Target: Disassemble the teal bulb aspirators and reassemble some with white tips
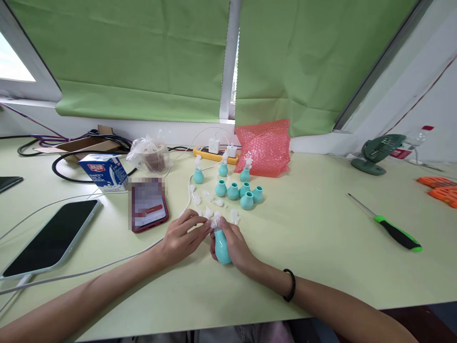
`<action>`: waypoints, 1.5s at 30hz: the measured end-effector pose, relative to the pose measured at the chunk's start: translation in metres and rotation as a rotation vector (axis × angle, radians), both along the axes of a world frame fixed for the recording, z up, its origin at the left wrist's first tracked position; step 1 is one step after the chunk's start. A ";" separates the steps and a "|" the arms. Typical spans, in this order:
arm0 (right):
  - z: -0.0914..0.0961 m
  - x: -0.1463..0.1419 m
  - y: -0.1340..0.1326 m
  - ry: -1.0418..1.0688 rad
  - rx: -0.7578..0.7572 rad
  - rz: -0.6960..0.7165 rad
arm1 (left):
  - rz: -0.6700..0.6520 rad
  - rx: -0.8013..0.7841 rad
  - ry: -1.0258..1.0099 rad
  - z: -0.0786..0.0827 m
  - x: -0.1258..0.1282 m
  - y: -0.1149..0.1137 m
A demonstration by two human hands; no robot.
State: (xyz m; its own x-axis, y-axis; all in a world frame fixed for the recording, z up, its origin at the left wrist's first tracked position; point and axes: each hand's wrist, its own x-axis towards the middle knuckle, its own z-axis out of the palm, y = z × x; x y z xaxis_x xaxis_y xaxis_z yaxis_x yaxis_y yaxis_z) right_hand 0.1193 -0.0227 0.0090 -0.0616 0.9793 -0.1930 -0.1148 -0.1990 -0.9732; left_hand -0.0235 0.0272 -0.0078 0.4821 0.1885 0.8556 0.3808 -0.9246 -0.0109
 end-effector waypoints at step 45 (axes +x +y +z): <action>0.005 0.005 -0.015 -0.734 0.581 0.381 | -0.410 -1.399 0.087 0.024 0.010 -0.020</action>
